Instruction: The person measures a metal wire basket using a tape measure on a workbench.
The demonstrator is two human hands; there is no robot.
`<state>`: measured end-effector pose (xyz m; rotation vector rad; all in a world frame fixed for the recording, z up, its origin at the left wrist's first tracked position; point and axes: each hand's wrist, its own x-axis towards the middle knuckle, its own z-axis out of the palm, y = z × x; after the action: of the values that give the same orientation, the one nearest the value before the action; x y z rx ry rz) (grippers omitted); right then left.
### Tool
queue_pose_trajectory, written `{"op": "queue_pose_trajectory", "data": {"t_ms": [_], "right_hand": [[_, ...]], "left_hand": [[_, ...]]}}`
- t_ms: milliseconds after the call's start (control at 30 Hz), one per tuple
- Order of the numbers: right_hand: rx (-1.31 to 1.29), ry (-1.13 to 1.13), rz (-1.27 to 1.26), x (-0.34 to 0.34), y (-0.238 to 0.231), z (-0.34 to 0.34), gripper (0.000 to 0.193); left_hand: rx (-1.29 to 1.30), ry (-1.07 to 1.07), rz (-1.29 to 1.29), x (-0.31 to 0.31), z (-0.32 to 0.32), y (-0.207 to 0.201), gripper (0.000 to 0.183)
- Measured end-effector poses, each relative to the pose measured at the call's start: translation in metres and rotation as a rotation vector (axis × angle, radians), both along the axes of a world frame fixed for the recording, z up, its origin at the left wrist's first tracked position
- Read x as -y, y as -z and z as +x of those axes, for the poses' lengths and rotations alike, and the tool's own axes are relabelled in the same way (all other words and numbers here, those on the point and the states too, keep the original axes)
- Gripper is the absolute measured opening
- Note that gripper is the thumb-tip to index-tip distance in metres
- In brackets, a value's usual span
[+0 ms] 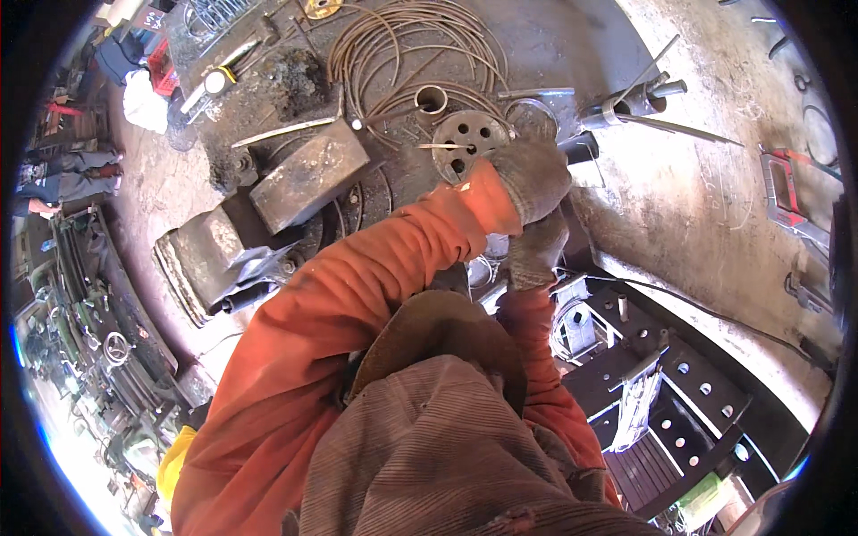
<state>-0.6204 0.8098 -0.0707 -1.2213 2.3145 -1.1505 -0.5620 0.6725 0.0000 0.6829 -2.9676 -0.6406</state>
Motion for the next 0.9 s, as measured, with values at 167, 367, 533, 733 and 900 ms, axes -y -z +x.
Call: {"op": "queue_pose_trajectory", "data": {"t_ms": [167,367,533,733,900], "right_hand": [[0.121,0.064,0.042,0.010,-0.002,-0.013,0.033],[-0.096,-0.128,0.060,0.045,-0.002,-0.055,0.021],[0.089,-0.207,0.119,0.063,-0.022,-0.064,0.020],[0.006,-0.230,0.067,0.054,-0.018,-0.053,0.030],[-0.026,-0.120,0.061,0.047,-0.012,-0.034,0.048]], "left_hand": [[-0.069,0.001,-0.059,0.002,0.005,0.007,0.021],[-0.073,-0.147,-0.217,0.015,-0.003,0.007,0.022],[-0.201,-0.259,-0.046,0.026,0.000,0.016,0.025],[-0.260,-0.351,-0.152,0.015,0.002,0.010,0.025],[-0.150,-0.284,-0.044,0.019,-0.001,0.011,0.028]]}}
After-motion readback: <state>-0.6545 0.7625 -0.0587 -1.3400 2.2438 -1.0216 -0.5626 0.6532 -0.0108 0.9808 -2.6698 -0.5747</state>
